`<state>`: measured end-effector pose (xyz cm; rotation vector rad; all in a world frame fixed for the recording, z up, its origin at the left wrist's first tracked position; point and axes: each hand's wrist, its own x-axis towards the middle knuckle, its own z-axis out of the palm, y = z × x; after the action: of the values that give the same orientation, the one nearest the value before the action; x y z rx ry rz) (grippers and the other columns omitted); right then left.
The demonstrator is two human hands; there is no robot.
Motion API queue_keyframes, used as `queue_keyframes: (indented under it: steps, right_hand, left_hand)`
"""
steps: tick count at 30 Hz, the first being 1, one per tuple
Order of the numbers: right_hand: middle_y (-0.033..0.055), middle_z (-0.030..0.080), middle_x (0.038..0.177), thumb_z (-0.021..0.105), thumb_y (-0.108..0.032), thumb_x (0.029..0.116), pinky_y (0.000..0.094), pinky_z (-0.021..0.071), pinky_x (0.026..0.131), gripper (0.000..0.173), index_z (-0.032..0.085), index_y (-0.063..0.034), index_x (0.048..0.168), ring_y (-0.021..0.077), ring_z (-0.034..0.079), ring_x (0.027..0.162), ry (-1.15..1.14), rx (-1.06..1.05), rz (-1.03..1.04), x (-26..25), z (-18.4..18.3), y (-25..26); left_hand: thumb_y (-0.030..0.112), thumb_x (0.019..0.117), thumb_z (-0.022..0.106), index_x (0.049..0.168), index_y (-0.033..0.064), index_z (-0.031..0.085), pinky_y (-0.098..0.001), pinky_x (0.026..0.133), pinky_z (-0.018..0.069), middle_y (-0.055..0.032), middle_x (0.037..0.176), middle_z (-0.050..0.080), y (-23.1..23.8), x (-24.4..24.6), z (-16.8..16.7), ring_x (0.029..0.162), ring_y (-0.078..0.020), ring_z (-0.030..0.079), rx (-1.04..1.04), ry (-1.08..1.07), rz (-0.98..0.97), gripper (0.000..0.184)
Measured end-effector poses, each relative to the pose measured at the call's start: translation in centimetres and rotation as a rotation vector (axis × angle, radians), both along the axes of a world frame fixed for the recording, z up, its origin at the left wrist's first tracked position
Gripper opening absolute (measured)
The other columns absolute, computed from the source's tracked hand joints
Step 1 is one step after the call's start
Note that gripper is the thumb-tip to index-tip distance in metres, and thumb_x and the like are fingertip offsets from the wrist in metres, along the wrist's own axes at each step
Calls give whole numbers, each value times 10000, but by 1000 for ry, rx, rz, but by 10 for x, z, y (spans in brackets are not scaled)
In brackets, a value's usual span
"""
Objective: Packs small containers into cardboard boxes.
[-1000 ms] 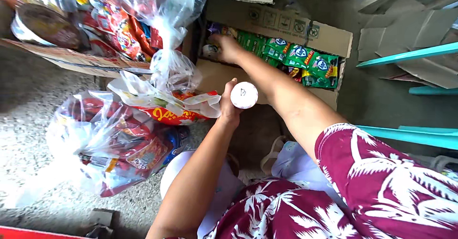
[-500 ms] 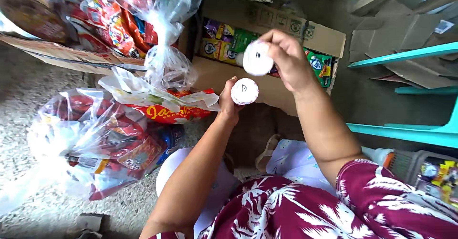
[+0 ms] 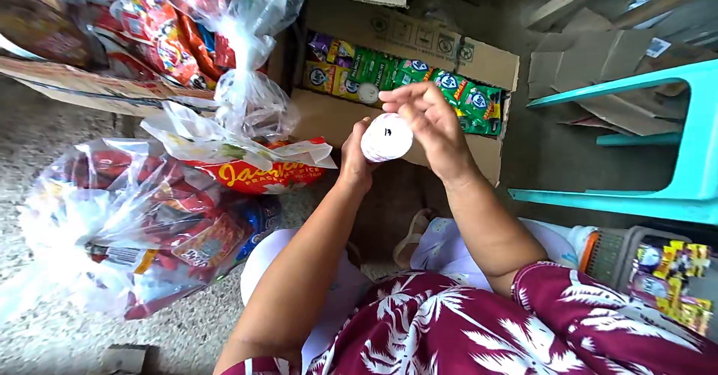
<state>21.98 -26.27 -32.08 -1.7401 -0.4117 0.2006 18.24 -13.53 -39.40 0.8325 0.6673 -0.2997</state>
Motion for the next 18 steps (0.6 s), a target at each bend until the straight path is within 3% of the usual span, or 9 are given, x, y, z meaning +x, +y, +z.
queue_keyframes:
  steps: [3,5,7,9,11,12,15,17,18]
  right_hand:
    - [119,717,1166,381,-170,1094,343,579,920,314,589,32,1214,161,705,1046,-6,-79,-135,39,-19,-5]
    - [145,685,1253,419,-46,1047,380,563,957,304,638,19,1247,211,683,1102,-53,-392,-84,72,-48,-7]
    - [142,579,1457,443,122,955,531,492,1052,500,641,-89,1363,332,597,1284,-89,-764,139,100,-73,-1]
    - [138,455,1579,540,197,863,663,428,1061,659,634,-172,1401,429,489,1380,-209,-972,421,121,-99,8]
    - [143,491,1548,560,112,932,645,419,1056,544,655,-187,1376,445,474,1375,-334,-1097,627,135,-119,14]
    - [157,538,1494,583,92,931,639,429,1049,502,674,-175,1347,455,489,1349,-381,-1118,675,141,-126,15]
    - [219,605,1330,769,32,803,653,457,1026,554,670,-114,1328,474,527,1278,-373,-1028,616,155,-122,14]
    - [232,611,1349,789,-4,798,578,484,1060,640,576,-38,1401,408,582,1266,-265,-810,433,150,-97,8]
    - [224,619,1332,774,-33,815,507,536,1014,639,522,2,1401,348,629,1212,-209,-676,328,144,-78,3]
  left_hand:
    - [429,1075,422,1209,100,597,-360,742,604,-83,982,694,2,-1,1,845,-192,699,-7,19,5,396]
    - [437,1071,427,1206,102,603,-365,739,604,-86,983,696,4,-3,0,834,-197,699,-3,37,1,401]
    - [435,1063,438,1177,115,622,-353,703,606,-81,952,711,5,-2,-1,799,-190,708,14,45,4,387]
    - [434,1064,435,1172,126,631,-347,689,605,-71,945,713,6,-2,-1,793,-183,708,20,49,0,381]
    - [433,1072,414,1193,113,613,-359,724,604,-74,965,701,6,-3,-1,821,-187,702,14,46,-16,396]
    - [428,1067,422,1185,112,612,-363,727,605,-75,962,698,6,-2,-1,818,-189,702,16,48,-14,388]
    - [433,1059,448,1188,111,619,-369,730,606,-85,971,700,6,2,-1,828,-197,704,21,57,0,387]
    - [439,1061,447,1217,112,605,-383,762,597,-90,1014,686,6,2,-1,872,-207,692,16,71,0,395]
    - [443,1059,450,1222,113,604,-380,760,594,-90,1018,681,6,2,-1,871,-204,687,24,82,-1,398]
